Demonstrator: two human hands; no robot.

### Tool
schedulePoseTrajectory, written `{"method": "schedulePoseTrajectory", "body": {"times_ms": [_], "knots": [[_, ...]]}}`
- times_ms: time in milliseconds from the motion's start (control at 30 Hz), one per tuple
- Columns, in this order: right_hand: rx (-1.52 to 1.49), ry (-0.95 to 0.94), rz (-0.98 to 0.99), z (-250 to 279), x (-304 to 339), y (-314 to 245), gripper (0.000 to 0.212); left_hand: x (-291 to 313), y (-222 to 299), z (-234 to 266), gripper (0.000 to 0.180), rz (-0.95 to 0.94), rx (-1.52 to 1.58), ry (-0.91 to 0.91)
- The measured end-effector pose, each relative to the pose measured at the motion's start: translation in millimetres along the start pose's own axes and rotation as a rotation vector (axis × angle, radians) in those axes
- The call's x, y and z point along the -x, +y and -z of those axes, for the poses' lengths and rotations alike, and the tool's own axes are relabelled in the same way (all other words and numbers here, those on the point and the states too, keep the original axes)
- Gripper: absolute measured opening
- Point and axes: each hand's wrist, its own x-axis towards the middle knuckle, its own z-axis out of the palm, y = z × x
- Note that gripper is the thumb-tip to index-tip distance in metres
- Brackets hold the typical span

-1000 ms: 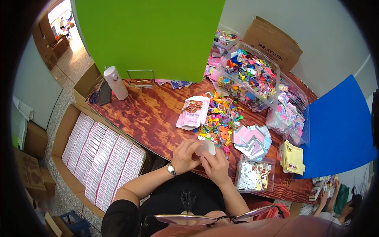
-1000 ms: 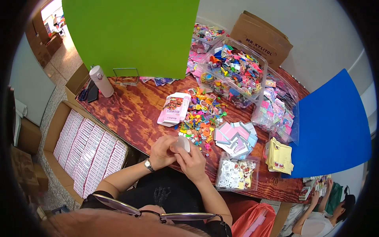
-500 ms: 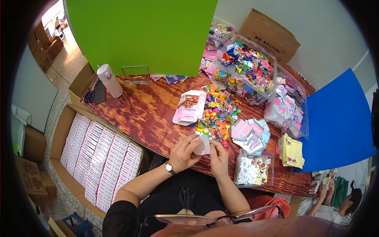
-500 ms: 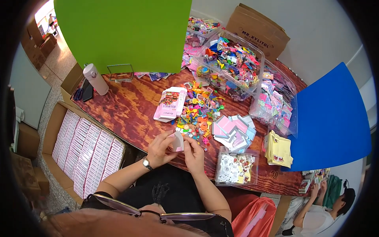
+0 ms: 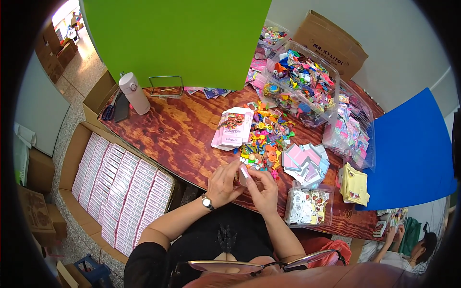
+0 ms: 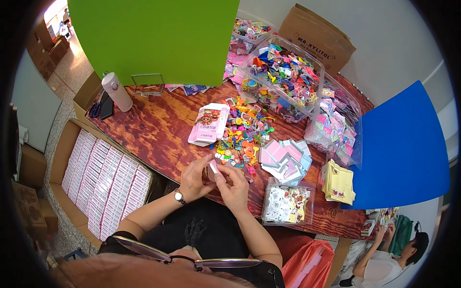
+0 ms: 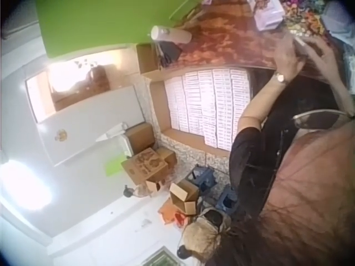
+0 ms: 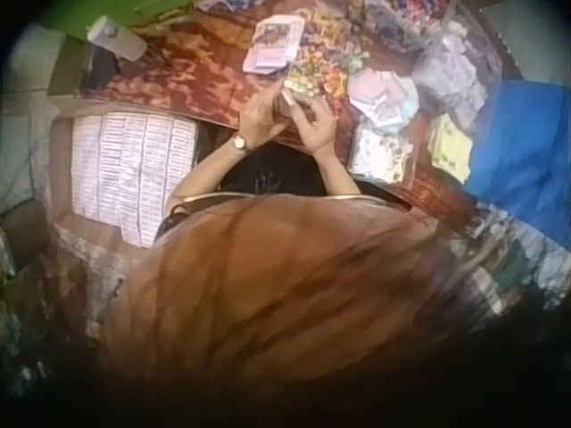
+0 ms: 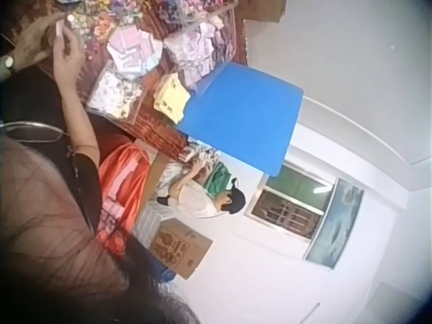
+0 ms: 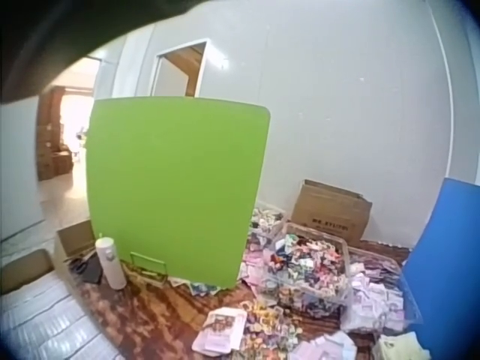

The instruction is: Packing small colorful toy components into plastic containers and then into larger boxes.

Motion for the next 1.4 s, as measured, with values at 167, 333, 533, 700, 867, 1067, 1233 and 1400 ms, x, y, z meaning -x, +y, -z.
{"method": "schedulePoseTrajectory", "body": {"times_ms": [167,333,533,700,867,1067,1233,1400], "knots": [[0.333,0.060,0.234,0.8,-2.8,-9.7,0.022,0.0,2.7,2.9,0.088,0.001,-0.055,-0.027],[0.450,0.002,0.277,-1.4,-2.6,-11.1,0.023,10.3,2.6,-1.7,0.096,-0.019,-0.137,-0.062],[0.274,-0.076,0.122,6.8,4.6,-4.4,0.029,10.8,3.7,-0.9,0.092,0.006,-0.207,-0.117],[0.399,-0.002,0.295,2.0,10.7,-0.1,0.034,10.4,9.1,1.4,0.093,-0.002,-0.229,-0.149],[0.617,0.040,0.510,-13.3,18.6,7.5,0.042,5.5,8.6,-1.6,0.091,0.025,-0.288,-0.168],[0.028,0.134,-0.153,10.2,4.7,22.7,0.039,-28.7,18.9,26.4,0.096,-0.107,-0.245,-0.202],[-0.787,0.173,-0.462,8.8,-0.7,21.5,0.035,-4.0,-8.9,15.9,0.116,0.067,0.269,-0.094],[-0.195,-0.238,-0.305,14.9,-3.0,23.7,0.042,2.2,-16.4,-8.5,0.106,0.248,0.587,-0.154]]}}
